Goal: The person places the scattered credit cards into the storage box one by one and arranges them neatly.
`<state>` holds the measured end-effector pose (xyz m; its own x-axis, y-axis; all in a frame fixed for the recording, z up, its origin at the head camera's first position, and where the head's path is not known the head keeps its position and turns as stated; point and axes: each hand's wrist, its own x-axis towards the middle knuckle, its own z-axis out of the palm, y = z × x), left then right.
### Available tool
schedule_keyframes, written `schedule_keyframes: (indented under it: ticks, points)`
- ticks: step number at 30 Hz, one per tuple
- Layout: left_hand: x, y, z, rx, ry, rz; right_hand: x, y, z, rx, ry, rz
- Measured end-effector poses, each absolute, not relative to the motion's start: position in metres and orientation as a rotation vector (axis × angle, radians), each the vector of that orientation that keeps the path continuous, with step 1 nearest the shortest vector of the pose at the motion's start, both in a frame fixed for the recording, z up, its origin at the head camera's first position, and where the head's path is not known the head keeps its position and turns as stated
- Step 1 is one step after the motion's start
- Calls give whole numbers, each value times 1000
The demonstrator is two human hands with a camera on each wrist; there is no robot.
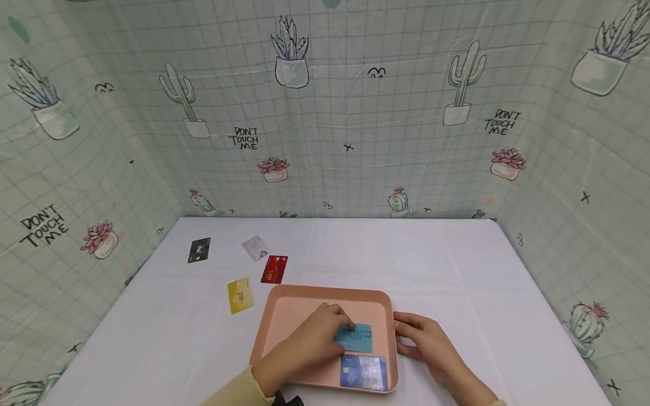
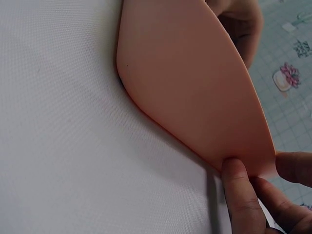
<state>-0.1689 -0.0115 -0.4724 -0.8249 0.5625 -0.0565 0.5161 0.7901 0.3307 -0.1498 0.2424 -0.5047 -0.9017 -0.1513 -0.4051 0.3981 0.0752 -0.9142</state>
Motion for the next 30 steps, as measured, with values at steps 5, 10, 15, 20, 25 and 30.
schedule_keyframes:
  ticks: [5,10,15,20,25,30]
  points:
    - [-168,-9,-474,847,2821,467,-150,242,-505,223,1946,-1893]
    - [-166,-7,-473,831,2802,461,-149,241,-506,243,1956,-1894]
    - [-164,-4,-472,822,2778,455,-149,241,-506,232,1958,-1889]
    - [-164,0,-473,855,2771,449,-148,242,-505,249,1969,-1885]
    - [-164,2,-474,865,2765,452,-148,241,-504,263,1972,-1879]
    - [-164,5,-473,889,2768,449,-149,241,-503,262,1977,-1879]
